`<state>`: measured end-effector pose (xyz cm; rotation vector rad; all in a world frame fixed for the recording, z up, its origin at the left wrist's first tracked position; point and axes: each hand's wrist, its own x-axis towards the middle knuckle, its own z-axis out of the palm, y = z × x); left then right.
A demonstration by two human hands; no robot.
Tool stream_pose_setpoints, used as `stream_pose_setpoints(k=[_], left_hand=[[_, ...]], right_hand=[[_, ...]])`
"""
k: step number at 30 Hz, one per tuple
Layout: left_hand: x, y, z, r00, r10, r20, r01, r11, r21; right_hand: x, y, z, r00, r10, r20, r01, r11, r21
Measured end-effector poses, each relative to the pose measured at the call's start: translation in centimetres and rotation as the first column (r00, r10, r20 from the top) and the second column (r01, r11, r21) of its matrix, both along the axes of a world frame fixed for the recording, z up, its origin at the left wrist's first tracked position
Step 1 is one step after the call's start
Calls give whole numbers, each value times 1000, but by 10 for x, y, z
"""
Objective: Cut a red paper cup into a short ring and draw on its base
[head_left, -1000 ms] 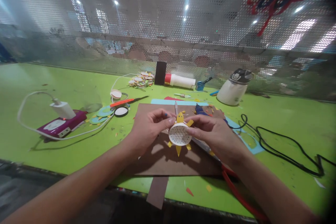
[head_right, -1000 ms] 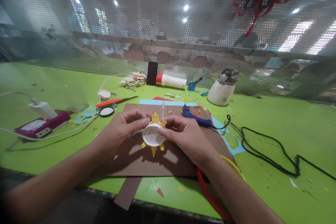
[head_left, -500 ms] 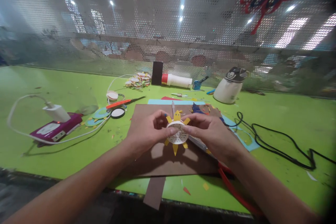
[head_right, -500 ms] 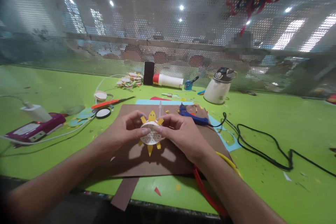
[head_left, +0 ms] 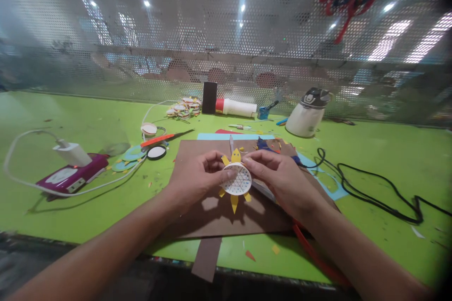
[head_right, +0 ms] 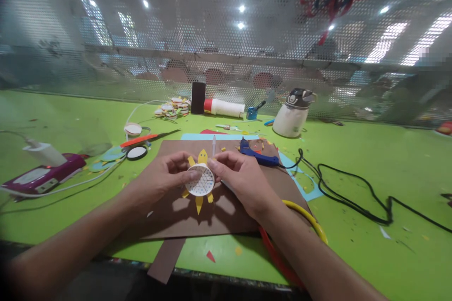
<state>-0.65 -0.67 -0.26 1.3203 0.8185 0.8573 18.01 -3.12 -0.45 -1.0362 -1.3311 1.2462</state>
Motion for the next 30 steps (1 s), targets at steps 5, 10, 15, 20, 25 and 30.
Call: stream_pose_setpoints(k=[5,10,15,20,25,30], left_hand=[[0,1,-2,1000,1,-3,-2,1000,-21],[0,3,-4,1000,15,12,-15,1000,-25],[0,6,-5,999,42,25,-40,997,-62],[1,7,-4,992,85,89,-74,990,-123],[2,7,-4,989,103,103,-90,988,-125],[2,10,-5,984,106,146,-84,985,-153]], right_hand=[[1,2,-5,999,-43,32,43,999,23],[1,6,-4,996,-93,-11,93,996,-10],[0,6,-3,989,-138,-48,136,990,-35],[1,4,-4,987,-142,71,139,989,42],[4,7,-10,973,-125,192,103,987,120],[5,10,-9,862,-321,392,211,931,298]])
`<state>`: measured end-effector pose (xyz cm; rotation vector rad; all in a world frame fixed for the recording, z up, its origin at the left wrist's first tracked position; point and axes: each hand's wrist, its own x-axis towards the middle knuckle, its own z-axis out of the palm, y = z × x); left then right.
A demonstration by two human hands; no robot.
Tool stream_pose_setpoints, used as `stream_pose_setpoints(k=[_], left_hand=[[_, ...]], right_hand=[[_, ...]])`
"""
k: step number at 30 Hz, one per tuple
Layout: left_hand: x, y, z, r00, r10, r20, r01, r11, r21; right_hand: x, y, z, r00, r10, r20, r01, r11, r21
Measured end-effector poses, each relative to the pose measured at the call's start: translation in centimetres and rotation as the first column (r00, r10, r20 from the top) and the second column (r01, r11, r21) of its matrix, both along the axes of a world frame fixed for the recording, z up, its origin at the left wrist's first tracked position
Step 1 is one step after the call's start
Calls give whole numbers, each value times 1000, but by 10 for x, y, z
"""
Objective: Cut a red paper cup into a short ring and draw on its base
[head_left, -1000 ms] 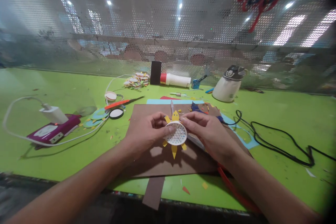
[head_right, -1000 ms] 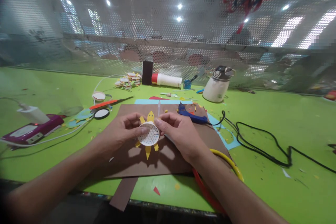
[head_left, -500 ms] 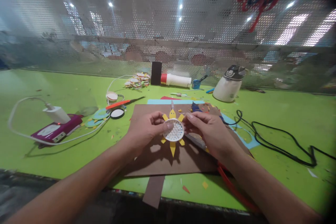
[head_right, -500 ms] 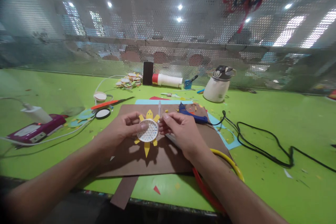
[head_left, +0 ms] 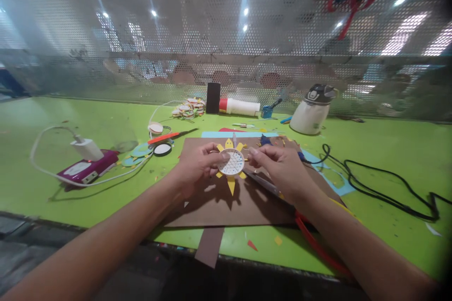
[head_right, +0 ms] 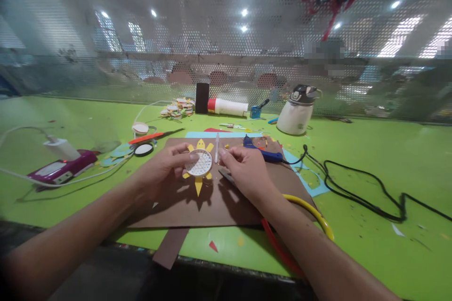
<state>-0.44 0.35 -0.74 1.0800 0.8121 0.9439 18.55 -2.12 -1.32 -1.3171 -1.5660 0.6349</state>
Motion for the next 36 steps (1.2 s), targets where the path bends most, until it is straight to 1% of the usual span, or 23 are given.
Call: stream_pose_setpoints(k=[3,6,11,16,20,22,24,27,31,36], left_hand=[[-1,3,-2,1000,-9,13,9,1000,-5],[-2,6,-4,1000,-2,27,2,1000,-11],[-2,7,-3,996,-35,77,37,999,-20],[0,1,2,999,-27,34,29,998,-48],[0,-2,4,998,-53,43,55,998,-28],[0,-2,4,997,-67,46,67,998,6],[0,-1,3,997,-68,49,66,997,40],[-1,1,1,997,-48,55,46,998,29],[-2,7,-4,999,-34,42,34,999,-1],[-4,14,-10,999,-33,20,34,999,-36]], right_hand=[[0,1,1,999,-34,33,33,998,47],[-1,2,-1,1000,-25,10,24,998,52],[-3,4,-3,996,44,-81,-41,998,40],[-3,5,-4,977,91,-193,-89,996,17],[-3,5,-7,946,149,-289,-162,987,-19],[-4,4,-7,929,180,-322,-202,979,-34],[-6,3,-6,916,203,-346,-234,971,-50],[-7,2,-4,898,226,-377,-277,957,-85],[-7,3,-6,884,221,-412,-308,938,-158],[-8,2,-6,875,162,-456,-292,929,-229]])
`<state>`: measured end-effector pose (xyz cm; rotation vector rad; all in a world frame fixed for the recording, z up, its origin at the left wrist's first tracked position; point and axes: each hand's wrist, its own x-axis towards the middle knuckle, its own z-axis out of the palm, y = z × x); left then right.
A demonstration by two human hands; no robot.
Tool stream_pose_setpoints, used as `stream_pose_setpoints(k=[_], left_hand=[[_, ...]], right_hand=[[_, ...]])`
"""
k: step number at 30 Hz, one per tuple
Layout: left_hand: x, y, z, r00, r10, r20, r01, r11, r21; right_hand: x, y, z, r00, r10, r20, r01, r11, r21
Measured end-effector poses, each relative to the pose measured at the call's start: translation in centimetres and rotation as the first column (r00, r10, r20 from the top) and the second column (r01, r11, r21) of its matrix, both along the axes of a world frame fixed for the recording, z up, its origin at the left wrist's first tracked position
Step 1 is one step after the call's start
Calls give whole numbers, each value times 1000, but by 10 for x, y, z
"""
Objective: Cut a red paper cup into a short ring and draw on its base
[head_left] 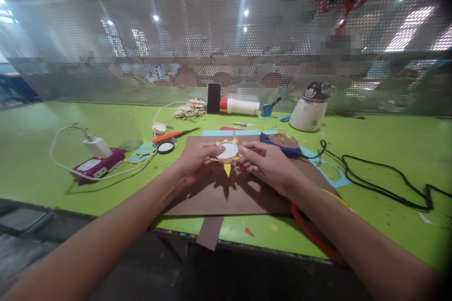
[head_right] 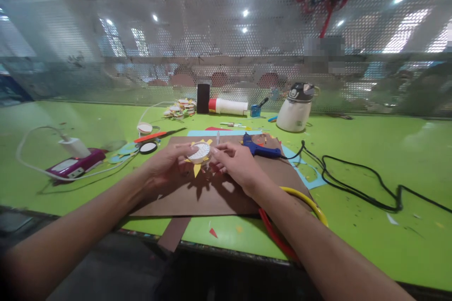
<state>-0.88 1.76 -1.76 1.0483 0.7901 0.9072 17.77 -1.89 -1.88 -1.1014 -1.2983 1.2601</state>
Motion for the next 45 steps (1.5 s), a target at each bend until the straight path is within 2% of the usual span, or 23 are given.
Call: stream_pose_setpoints(k=[13,17,24,33,40,45], left_hand=[[2,-1,-3,998,-61,-30,60,997,-43],[0,-3,0,997,-74,15,74,996,-44],[-3,-2,3,982,-176,61,178,984,-24],[-1,-2,2,978,-190,85,187,981,45],[-1,-8,9,982,-139,129,140,990,7],[-2,-9,8,974,-175,145,169,984,49]], right_hand=[[-4,0,0,995,22,-100,-35,990,-133],[0,3,-4,988,41,-150,-59,991,-118],[3,5,-6,977,84,-196,-107,988,-110],[4,4,-4,975,78,-210,-99,991,-94],[2,3,1,971,25,-237,-48,995,-92],[3,2,3,958,37,-285,-64,994,-87]])
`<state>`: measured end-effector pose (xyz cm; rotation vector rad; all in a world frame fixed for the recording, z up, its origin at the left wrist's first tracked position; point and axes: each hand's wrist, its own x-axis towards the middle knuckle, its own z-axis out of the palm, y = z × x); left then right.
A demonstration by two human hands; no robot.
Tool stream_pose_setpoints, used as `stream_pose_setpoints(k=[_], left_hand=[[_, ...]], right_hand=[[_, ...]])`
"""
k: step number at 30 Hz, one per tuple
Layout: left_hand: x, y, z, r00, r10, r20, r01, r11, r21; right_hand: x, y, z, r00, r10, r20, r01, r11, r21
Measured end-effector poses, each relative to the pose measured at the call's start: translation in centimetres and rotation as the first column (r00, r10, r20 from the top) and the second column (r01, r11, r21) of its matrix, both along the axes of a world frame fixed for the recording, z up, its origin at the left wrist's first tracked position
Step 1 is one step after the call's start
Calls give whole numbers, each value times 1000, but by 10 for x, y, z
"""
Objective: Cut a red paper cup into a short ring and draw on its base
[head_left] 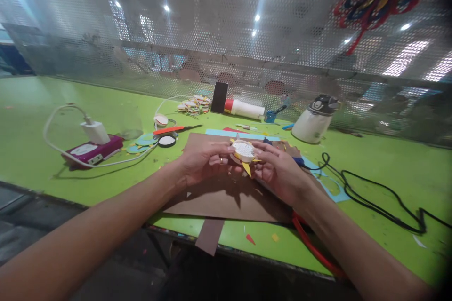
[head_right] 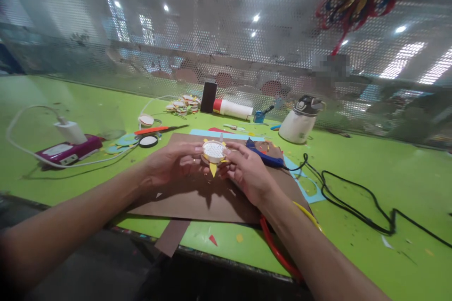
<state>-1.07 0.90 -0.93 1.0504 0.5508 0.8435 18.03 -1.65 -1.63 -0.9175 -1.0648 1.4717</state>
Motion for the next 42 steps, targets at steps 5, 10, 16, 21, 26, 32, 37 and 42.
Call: stream_pose_setpoints(k=[5,10,16,21,26,32,37,42], left_hand=[[0,0,-3,999,-38,-3,38,999,24],[1,1,-6,996,-86,12,85,996,39],[0,4,-8,998,-63,21,61,995,78],[0,6,-8,993,-114,20,112,992,65],[1,7,-10,991,-117,62,114,992,46],[1,5,-11,995,-96,21,95,995,44],[2,4,-12,996,-84,28,83,996,33],[3,2,-11,995,-95,29,95,995,2]], right_hand=[[-1,-3,3,998,30,-53,-29,1000,12],[-4,-6,6,995,78,-66,-77,997,24],[-2,-5,1,984,-111,140,84,980,182],[1,-12,7,793,-523,313,165,679,716],[-5,-22,15,614,-691,381,-116,399,910],[-7,-21,12,569,-709,417,-182,386,904],[-7,-22,10,618,-646,447,-187,432,882],[-8,-22,10,597,-659,457,-180,445,877]])
